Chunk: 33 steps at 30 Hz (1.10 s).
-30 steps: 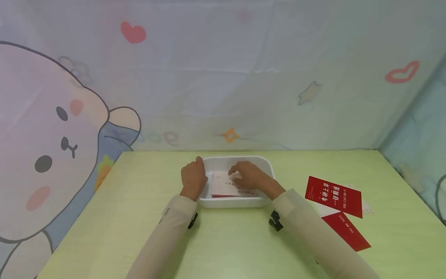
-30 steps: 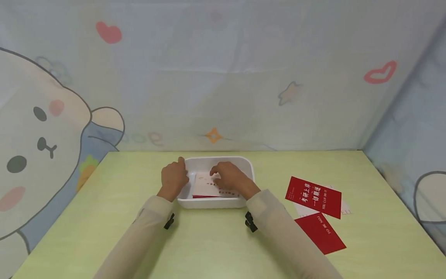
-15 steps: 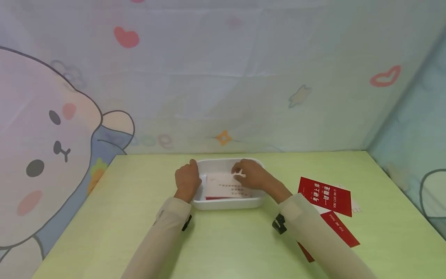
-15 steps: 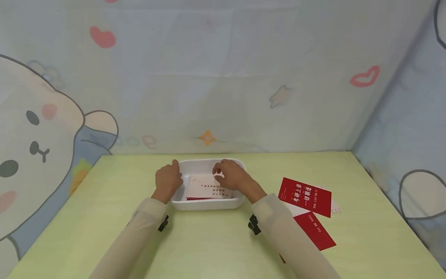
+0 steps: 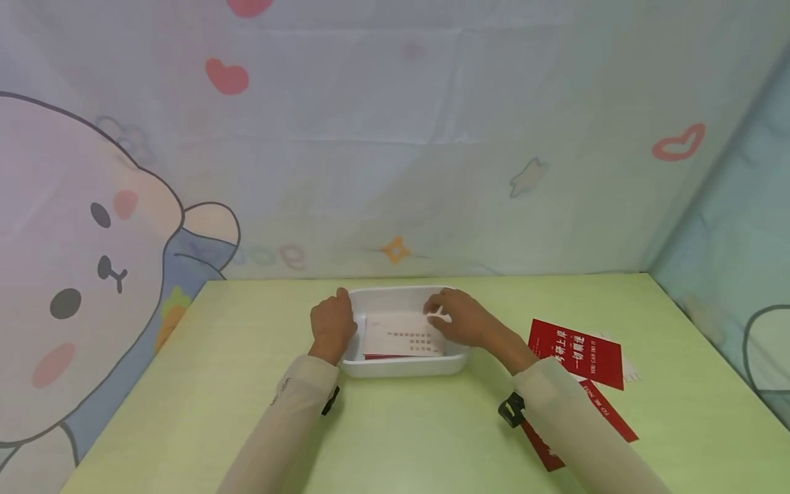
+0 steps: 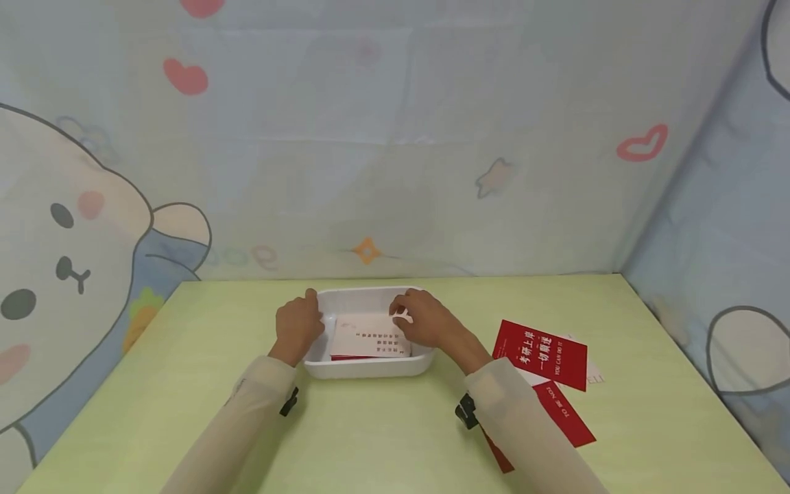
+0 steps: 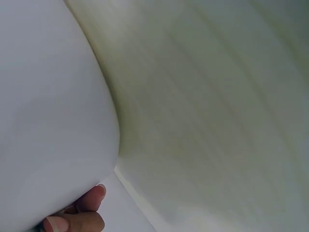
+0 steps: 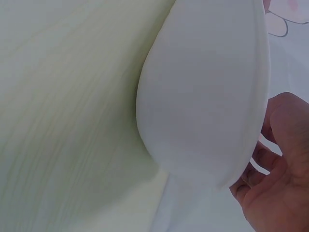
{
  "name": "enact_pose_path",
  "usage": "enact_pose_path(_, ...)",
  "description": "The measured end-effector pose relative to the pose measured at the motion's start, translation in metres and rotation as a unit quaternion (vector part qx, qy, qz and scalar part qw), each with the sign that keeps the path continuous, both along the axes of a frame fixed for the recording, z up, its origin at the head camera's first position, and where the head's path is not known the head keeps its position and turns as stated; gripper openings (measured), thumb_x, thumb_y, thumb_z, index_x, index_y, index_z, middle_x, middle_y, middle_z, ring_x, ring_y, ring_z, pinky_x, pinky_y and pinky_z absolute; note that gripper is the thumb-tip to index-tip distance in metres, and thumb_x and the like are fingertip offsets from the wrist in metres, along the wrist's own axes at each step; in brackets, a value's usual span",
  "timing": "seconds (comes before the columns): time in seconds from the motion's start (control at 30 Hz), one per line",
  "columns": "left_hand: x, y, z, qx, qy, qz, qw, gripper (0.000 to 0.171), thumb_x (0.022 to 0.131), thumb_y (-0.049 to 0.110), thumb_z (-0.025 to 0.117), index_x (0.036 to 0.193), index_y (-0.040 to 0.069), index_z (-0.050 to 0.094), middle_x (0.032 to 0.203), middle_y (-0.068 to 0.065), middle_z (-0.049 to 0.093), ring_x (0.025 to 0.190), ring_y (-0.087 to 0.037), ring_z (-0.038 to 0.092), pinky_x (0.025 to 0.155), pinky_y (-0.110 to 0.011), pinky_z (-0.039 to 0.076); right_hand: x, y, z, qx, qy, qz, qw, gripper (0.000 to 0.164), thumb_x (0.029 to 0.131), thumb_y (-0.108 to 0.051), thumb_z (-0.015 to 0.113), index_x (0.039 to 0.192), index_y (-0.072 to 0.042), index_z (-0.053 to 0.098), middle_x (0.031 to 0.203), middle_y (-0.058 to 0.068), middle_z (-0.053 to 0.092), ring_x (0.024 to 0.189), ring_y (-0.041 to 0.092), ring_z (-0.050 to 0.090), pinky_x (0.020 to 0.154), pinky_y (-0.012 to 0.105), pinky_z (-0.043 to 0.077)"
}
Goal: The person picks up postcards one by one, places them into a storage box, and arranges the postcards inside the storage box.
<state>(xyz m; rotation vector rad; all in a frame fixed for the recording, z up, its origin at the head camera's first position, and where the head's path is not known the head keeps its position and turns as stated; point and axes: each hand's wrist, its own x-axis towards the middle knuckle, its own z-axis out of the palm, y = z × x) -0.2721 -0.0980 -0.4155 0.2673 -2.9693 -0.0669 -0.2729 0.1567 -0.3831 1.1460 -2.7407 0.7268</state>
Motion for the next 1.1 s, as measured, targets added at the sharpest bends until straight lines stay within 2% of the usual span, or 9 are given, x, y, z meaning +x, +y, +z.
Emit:
enact_pose_path(0.23, 0.0, -0.001, 0.002, -0.002, 0.01, -0.002, 0.9999, 0.026, 0.084, 0.015, 0.069, 0.1, 0.004, 0.052, 0.077, -0.013, 0.067, 0.065, -0.023, 0.065, 0.062, -0.036, 0.055, 0.001, 0.01, -0.003, -0.012, -0.003, -0.017, 1.0, 0.019, 0.094, -0.01, 0.059, 0.11, -0.002, 0.065, 0.106, 0.011, 0.066, 0.1, 0.03, 0.062, 0.09, 0.045, 0.05)
enact_pose_path(0.4, -0.001, -0.001, 0.002, -0.002, 0.017, -0.005, 0.9998, 0.025, 0.084, 0.014, 0.069, 0.1, 0.004, 0.052, 0.076, -0.013, 0.067, 0.065, -0.024, 0.065, 0.061, -0.036, 0.054, 0.0, 0.018, -0.005, -0.044, -0.007, -0.016, 0.999, 0.018, 0.094, -0.009, 0.059, 0.109, -0.003, 0.065, 0.105, 0.009, 0.066, 0.098, 0.027, 0.062, 0.087, 0.043, 0.05)
enact_pose_path(0.73, -0.005, 0.004, 0.002, 0.004, 0.003, -0.01, 0.9999, 0.027, 0.084, 0.015, 0.069, 0.101, 0.003, 0.052, 0.076, -0.013, 0.067, 0.063, -0.022, 0.063, 0.06, -0.036, 0.054, 0.006, 0.036, -0.008, -0.076, -0.004, -0.028, 0.997, 0.016, 0.092, -0.01, 0.062, 0.107, -0.005, 0.067, 0.102, 0.01, 0.064, 0.096, 0.028, 0.058, 0.081, 0.04, 0.05)
enact_pose_path(0.87, -0.006, 0.004, 0.003, 0.009, 0.002, -0.011, 0.9999, 0.027, 0.084, 0.015, 0.069, 0.101, 0.004, 0.052, 0.079, -0.013, 0.067, 0.066, -0.024, 0.064, 0.062, -0.036, 0.054, 0.007, 0.044, -0.008, -0.086, -0.001, -0.044, 0.995, 0.016, 0.093, -0.011, 0.061, 0.107, -0.006, 0.067, 0.101, 0.009, 0.063, 0.093, 0.024, 0.058, 0.078, 0.04, 0.051)
enact_pose_path(1.1, -0.008, 0.002, 0.0, 0.021, 0.004, -0.019, 0.9996, 0.027, 0.084, 0.014, 0.069, 0.104, 0.003, 0.054, 0.081, -0.015, 0.068, 0.067, -0.026, 0.065, 0.063, -0.038, 0.055, 0.01, 0.059, -0.006, -0.086, 0.002, -0.074, 0.994, 0.017, 0.096, -0.01, 0.057, 0.109, -0.003, 0.066, 0.099, 0.009, 0.061, 0.089, 0.021, 0.06, 0.072, 0.032, 0.048)
